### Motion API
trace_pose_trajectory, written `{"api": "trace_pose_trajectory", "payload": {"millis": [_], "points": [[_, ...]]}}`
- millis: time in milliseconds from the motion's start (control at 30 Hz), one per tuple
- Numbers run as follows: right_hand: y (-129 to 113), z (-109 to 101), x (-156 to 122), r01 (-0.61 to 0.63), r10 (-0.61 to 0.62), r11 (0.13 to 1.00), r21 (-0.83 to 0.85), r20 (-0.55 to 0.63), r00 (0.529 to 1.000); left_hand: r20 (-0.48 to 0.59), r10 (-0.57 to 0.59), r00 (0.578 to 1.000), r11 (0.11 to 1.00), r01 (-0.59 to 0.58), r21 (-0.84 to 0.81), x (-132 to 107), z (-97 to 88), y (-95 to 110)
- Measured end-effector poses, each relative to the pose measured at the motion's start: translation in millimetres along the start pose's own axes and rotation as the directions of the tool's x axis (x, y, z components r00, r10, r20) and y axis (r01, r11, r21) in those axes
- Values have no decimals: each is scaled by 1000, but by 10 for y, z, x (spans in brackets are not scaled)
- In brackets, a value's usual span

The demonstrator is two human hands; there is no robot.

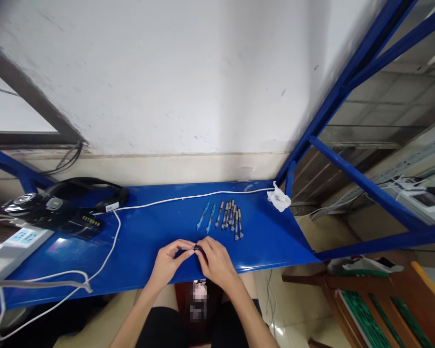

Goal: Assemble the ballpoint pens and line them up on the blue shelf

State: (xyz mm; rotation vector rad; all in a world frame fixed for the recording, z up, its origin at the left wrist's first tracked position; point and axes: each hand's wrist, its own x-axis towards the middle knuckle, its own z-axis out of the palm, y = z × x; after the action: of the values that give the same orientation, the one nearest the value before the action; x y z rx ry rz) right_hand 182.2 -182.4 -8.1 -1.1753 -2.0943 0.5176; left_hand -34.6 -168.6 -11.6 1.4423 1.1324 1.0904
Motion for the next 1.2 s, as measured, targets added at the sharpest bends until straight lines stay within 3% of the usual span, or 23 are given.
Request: {"api": "trace_pose_trajectory", "payload": {"millis": [267,400,1033,1200], "points": [[8,14,-4,28,-27,999,-38,8,1000,1,18,1000,1000,-18,4,16,-1,6],[-8,1,-1,-20,20,1000,19,-11,1000,4,7,1000,1000,-7,-1,15,-10,12],[28,1,-16,-26,31,993,117,-44,999,-7,17,1000,1000,-17,10,26,-14,59],[49,26,-25,-2,2,1000,3,-27,1000,-27,20,999,1000,-20,-14,28,-30,53]]}}
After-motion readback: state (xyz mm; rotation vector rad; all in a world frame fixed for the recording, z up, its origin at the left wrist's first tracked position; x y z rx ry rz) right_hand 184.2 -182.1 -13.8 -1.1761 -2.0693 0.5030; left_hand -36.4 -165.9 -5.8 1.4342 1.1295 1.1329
